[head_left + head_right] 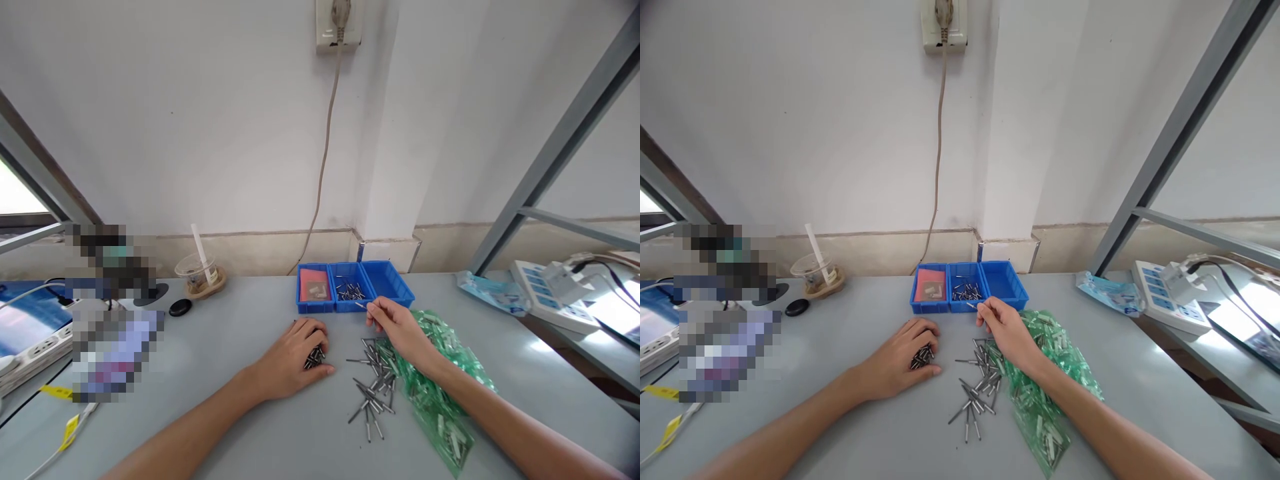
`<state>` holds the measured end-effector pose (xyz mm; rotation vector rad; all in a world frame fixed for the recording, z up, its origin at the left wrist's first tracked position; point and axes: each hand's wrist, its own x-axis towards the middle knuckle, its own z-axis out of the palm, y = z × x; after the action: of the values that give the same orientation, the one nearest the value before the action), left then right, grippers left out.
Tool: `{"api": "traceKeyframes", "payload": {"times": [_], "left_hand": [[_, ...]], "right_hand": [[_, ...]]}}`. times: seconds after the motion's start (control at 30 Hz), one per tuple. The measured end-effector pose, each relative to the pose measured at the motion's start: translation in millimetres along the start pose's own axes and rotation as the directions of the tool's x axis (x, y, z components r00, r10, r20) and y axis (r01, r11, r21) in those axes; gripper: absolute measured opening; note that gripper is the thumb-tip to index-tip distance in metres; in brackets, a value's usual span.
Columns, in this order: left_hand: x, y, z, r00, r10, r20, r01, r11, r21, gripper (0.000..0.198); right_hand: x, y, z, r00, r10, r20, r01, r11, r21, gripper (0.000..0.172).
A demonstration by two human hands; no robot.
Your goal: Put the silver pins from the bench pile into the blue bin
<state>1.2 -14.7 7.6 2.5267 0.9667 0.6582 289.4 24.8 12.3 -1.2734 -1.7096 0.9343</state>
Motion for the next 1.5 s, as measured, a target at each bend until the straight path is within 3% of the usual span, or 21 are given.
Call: {"api": "traceKeyframes", "payload": {"times": [0.3, 0.57, 0.67, 0.87, 1.27, 1.5], "left_hand": [[2.5, 0.7, -0.2, 1.000, -0.005, -0.012, 0.005, 1.000, -0.003, 0.024], [0.8, -1.1, 3.3, 1.000, -0.015, -0.022, 0.015, 1.000, -0.012, 0.022], [0.3, -2.0, 4.3, 1.000, -0.018, -0.018, 0.018, 1.000, -0.017, 0.023], [-0.3, -2.7, 4.5, 1.000, -0.008, -0.024, 0.008, 1.000, -0.003, 0.043], [-1.4, -1.9, 2.9, 1.000, 0.008, -0.027, -0.007, 0.999, 0.040, 0.040], [-1.5, -3.2, 3.2, 0.999, 0.021, -0.042, -0.019, 0.999, 0.040, 0.040]], "right_hand": [[-4.1, -4.4, 0.9, 0.998, 0.030, 0.057, -0.033, 0.998, 0.062, 0.029], [-2.1, -2.8, -3.1, 1.000, -0.022, -0.010, 0.020, 0.993, -0.117, 0.017], [-3.2, -6.2, -4.4, 1.000, -0.010, 0.001, 0.010, 0.989, -0.146, 0.017], [-6.0, -8.9, -2.5, 0.999, -0.035, 0.031, 0.040, 0.985, -0.168, 0.022], [-2.9, -6.2, 1.7, 0.999, -0.025, 0.030, 0.028, 0.992, -0.127, 0.034], [-2.0, -1.9, 0.4, 1.000, 0.020, 0.014, -0.020, 1.000, -0.013, 0.026]]}}
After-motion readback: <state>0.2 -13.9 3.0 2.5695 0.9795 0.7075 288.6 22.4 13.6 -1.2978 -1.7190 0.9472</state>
